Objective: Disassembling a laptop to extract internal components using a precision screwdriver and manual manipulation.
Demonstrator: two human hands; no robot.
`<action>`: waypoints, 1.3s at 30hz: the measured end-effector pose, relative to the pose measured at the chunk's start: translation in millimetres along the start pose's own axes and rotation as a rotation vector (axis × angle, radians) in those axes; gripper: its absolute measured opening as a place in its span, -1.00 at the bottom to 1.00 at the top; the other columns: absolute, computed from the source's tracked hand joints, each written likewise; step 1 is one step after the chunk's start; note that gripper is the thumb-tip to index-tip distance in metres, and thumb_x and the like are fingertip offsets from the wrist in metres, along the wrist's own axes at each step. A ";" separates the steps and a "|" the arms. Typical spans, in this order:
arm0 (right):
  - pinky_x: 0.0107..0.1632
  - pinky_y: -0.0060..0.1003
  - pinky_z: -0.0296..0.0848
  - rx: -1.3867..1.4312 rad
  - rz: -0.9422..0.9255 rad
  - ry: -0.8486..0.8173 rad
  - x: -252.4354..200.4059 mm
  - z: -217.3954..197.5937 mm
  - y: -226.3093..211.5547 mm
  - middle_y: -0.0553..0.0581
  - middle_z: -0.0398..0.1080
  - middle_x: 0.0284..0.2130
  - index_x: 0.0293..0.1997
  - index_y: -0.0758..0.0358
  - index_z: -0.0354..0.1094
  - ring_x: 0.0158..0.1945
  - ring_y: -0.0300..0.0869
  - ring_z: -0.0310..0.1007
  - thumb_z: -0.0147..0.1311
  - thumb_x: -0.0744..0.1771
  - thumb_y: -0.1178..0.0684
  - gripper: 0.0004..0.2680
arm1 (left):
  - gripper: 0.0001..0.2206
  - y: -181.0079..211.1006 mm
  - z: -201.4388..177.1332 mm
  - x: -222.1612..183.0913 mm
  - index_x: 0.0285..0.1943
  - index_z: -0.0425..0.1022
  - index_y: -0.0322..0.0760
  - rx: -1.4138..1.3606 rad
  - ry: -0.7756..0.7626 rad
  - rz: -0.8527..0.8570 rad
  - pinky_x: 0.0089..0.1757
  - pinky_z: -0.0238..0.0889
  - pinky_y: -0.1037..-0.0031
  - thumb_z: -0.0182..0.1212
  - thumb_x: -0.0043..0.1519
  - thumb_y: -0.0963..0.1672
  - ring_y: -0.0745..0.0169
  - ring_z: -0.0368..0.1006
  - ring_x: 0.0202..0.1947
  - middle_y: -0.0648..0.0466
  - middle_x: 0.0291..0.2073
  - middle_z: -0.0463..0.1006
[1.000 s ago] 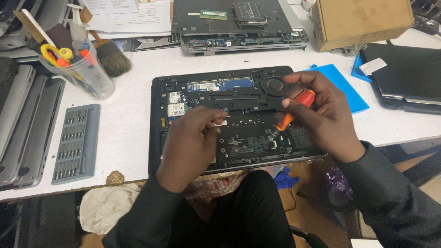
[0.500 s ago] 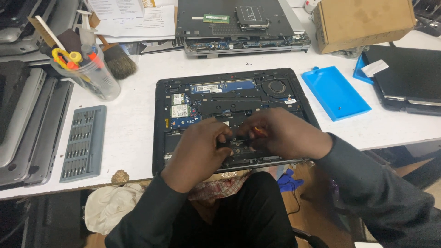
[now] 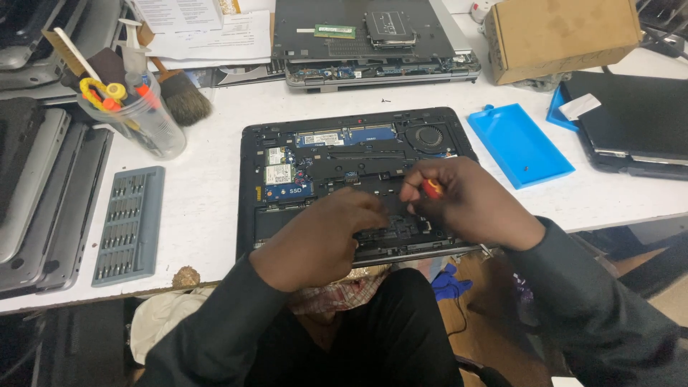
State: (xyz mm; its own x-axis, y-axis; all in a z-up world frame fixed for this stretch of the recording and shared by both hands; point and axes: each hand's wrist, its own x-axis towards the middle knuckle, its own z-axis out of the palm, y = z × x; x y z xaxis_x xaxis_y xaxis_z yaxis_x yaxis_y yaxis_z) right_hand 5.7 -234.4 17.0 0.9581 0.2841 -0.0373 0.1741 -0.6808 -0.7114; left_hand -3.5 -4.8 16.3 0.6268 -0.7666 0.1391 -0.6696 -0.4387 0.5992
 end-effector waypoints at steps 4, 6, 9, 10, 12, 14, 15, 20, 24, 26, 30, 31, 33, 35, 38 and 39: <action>-0.40 -0.17 0.45 0.083 0.036 0.035 -10.8 -6.0 3.2 0.32 0.55 -0.51 -0.22 0.42 0.56 -0.54 -0.01 0.47 0.12 0.24 0.32 -0.87 | -0.74 -9.7 9.1 8.3 -0.05 0.65 -0.46 0.110 -0.073 0.005 -0.22 0.41 0.19 0.15 0.13 -0.34 -0.37 0.51 -0.15 -0.31 -0.07 0.59; -0.39 -0.21 0.44 0.161 0.016 0.052 -11.9 -4.7 16.7 0.31 0.54 -0.52 -0.25 0.40 0.56 -0.54 -0.07 0.44 0.11 0.25 0.33 -0.89 | -0.79 -16.7 12.1 10.6 -0.11 0.68 -0.41 0.158 -0.092 0.047 -0.25 0.39 0.23 0.16 0.15 -0.32 -0.28 0.49 -0.22 -0.27 -0.10 0.61; -0.43 -0.25 0.42 0.222 0.023 0.089 -16.8 -8.1 11.9 0.29 0.51 -0.54 -0.27 0.42 0.55 -0.59 -0.09 0.42 0.13 0.25 0.35 -0.90 | -0.80 -29.0 14.3 12.4 -0.19 0.70 -0.34 0.220 -0.088 0.133 -0.30 0.36 0.32 0.14 0.18 -0.30 -0.17 0.48 -0.25 -0.22 -0.17 0.64; -0.43 -0.25 0.42 0.222 0.024 0.091 -17.7 -7.6 10.3 0.29 0.51 -0.54 -0.27 0.42 0.55 -0.59 -0.09 0.42 0.13 0.25 0.35 -0.90 | -0.80 -29.8 16.8 11.6 -0.19 0.70 -0.34 0.220 -0.089 0.135 -0.30 0.36 0.32 0.14 0.18 -0.30 -0.17 0.48 -0.25 -0.22 -0.17 0.64; -0.48 -0.28 0.38 0.308 0.030 0.130 -19.8 -6.1 7.2 0.31 0.47 -0.55 -0.26 0.47 0.55 -0.63 -0.13 0.35 0.12 0.24 0.38 -0.89 | -0.80 -31.7 22.3 9.1 -0.19 0.69 -0.42 0.223 -0.080 0.142 -0.30 0.39 0.28 0.12 0.18 -0.33 -0.22 0.47 -0.24 -0.26 -0.19 0.63; -0.47 -0.26 0.38 0.294 0.012 0.134 -18.2 -3.5 13.7 0.34 0.49 -0.56 -0.27 0.47 0.55 -0.64 -0.10 0.37 0.14 0.24 0.38 -0.90 | -0.80 -23.1 20.0 10.3 -0.19 0.68 -0.44 0.199 -0.094 0.103 -0.31 0.38 0.26 0.10 0.20 -0.33 -0.22 0.46 -0.27 -0.26 -0.20 0.62; -0.46 -0.23 0.38 0.280 -0.006 0.138 -17.2 -2.3 16.8 0.37 0.51 -0.57 -0.29 0.48 0.55 -0.64 -0.06 0.39 0.15 0.23 0.38 -0.91 | -0.80 -19.0 18.5 11.0 -0.19 0.67 -0.47 0.175 -0.108 0.065 -0.32 0.38 0.23 0.08 0.22 -0.33 -0.22 0.46 -0.30 -0.26 -0.22 0.60; -0.45 -0.25 0.37 0.341 0.003 0.168 -14.9 1.6 14.1 0.36 0.48 -0.57 -0.26 0.49 0.55 -0.68 -0.10 0.35 0.13 0.24 0.40 -0.89 | -0.81 -28.2 25.8 20.1 -0.22 0.66 -0.41 0.245 -0.099 0.073 -0.34 0.36 0.29 0.09 0.23 -0.31 -0.10 0.43 -0.34 -0.16 -0.28 0.61; -0.46 -0.24 0.36 0.373 -0.007 0.167 -12.3 2.7 15.9 0.36 0.46 -0.58 -0.27 0.49 0.54 -0.68 -0.11 0.32 0.14 0.24 0.40 -0.90 | -0.85 -41.7 38.2 28.7 -0.28 0.65 -0.37 0.405 -0.139 0.174 -0.37 0.34 0.35 0.14 0.24 -0.27 0.00 0.44 -0.37 -0.11 -0.35 0.61; -0.49 -0.27 0.34 0.364 -0.020 0.166 -11.0 4.1 18.6 0.36 0.46 -0.58 -0.28 0.49 0.54 -0.69 -0.12 0.33 0.14 0.23 0.39 -0.90 | -0.85 -39.5 33.4 32.2 -0.28 0.65 -0.36 0.368 -0.149 0.140 -0.37 0.36 0.34 0.14 0.23 -0.28 0.01 0.46 -0.41 -0.09 -0.40 0.59; -0.55 -0.32 0.32 0.369 -0.049 0.160 -11.5 4.9 20.7 0.34 0.48 -0.58 -0.29 0.48 0.54 -0.71 -0.13 0.36 0.15 0.23 0.38 -0.91 | -0.85 -35.6 28.9 39.1 -0.32 0.63 -0.37 0.252 -0.148 0.054 -0.39 0.39 0.32 0.13 0.24 -0.26 -0.03 0.48 -0.48 -0.09 -0.47 0.56; -0.55 -0.32 0.32 0.369 -0.049 0.163 -13.8 4.9 20.2 0.34 0.48 -0.58 -0.29 0.48 0.54 -0.71 -0.13 0.36 0.15 0.23 0.38 -0.91 | -0.85 -43.4 28.2 40.6 -0.32 0.63 -0.37 0.253 -0.149 0.056 -0.39 0.39 0.32 0.13 0.24 -0.26 -0.03 0.48 -0.48 -0.09 -0.47 0.56; -0.59 -0.32 0.32 0.418 -0.041 0.182 -18.8 5.5 18.9 0.33 0.46 -0.60 -0.30 0.48 0.53 -0.74 -0.16 0.33 0.16 0.22 0.38 -0.91 | -0.84 -58.7 27.0 42.6 -0.31 0.61 -0.17 0.209 -0.164 0.084 -0.41 0.40 0.45 0.09 0.15 -0.23 0.11 0.47 -0.47 0.09 -0.47 0.52; -0.62 -0.34 0.31 0.456 -0.034 0.210 -28.4 4.7 17.5 0.33 0.46 -0.61 -0.30 0.49 0.52 -0.73 -0.18 0.33 0.15 0.21 0.39 -0.91 | -0.84 -67.3 30.9 46.3 -0.35 0.62 -0.11 0.166 -0.095 0.088 -0.44 0.40 0.46 0.13 0.10 -0.23 0.11 0.51 -0.49 0.12 -0.50 0.55; -0.67 -0.37 0.31 0.525 -0.055 0.270 -40.5 0.8 22.9 0.33 0.46 -0.60 -0.28 0.51 0.48 -0.74 -0.20 0.33 0.13 0.22 0.40 -0.90 | -0.85 -63.5 23.8 50.7 -0.39 0.66 -0.10 0.049 0.001 0.077 -0.45 0.44 0.39 0.24 0.01 -0.25 0.01 0.58 -0.50 0.05 -0.55 0.60; -0.69 -0.39 0.31 0.556 -0.083 0.299 -44.2 -0.6 26.2 0.34 0.45 -0.58 -0.26 0.53 0.46 -0.76 -0.20 0.33 0.10 0.23 0.39 -0.90 | -0.86 -59.7 19.5 51.9 -0.39 0.68 -0.15 -0.026 0.026 0.058 -0.42 0.48 0.30 0.29 -0.02 -0.26 -0.11 0.62 -0.50 -0.04 -0.56 0.63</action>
State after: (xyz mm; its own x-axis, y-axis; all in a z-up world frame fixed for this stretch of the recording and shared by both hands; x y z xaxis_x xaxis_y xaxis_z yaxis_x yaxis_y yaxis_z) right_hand -31.9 -265.2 0.5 0.9826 0.0650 0.1741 0.1835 -0.1897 -0.9645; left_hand 61.2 -27.5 -27.6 0.5975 -0.7778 0.1949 -0.6950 -0.3811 0.6097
